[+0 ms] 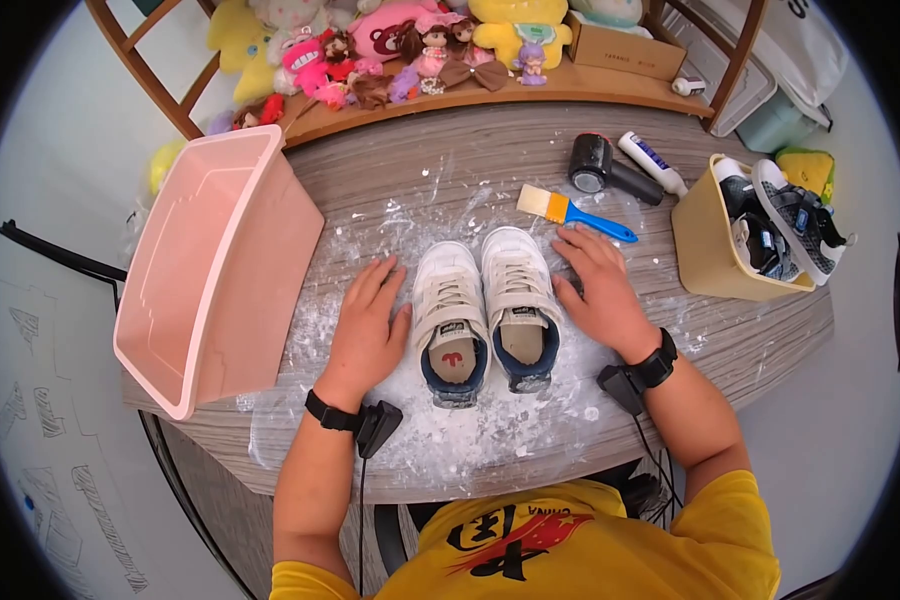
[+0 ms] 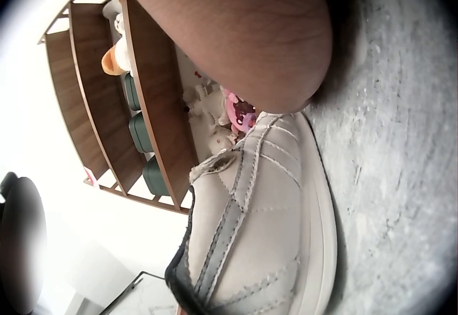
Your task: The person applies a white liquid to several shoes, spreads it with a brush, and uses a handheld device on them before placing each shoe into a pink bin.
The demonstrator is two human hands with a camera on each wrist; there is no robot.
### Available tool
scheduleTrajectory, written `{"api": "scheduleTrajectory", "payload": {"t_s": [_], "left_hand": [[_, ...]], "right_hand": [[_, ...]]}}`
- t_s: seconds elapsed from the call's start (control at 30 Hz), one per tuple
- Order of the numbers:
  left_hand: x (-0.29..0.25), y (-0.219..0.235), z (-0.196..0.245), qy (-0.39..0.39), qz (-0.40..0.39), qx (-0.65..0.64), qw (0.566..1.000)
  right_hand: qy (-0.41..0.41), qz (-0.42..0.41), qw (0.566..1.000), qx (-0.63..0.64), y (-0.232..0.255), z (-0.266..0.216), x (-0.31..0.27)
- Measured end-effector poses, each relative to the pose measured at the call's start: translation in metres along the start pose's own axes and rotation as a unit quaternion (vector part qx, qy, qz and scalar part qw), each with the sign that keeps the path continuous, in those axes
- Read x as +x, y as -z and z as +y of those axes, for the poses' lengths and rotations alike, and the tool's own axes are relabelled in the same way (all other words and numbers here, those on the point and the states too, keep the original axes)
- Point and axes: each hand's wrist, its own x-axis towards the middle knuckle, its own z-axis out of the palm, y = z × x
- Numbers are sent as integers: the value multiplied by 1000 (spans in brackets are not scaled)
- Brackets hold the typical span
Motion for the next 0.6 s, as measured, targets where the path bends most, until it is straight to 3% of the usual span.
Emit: {"api": "scheduleTrajectory", "payload": {"t_s": [0.6], "left_hand": [[0, -1, -1, -2, 0, -1, 1000]], "right_hand": [[1, -1, 1000, -3, 1, 0, 0]]}}
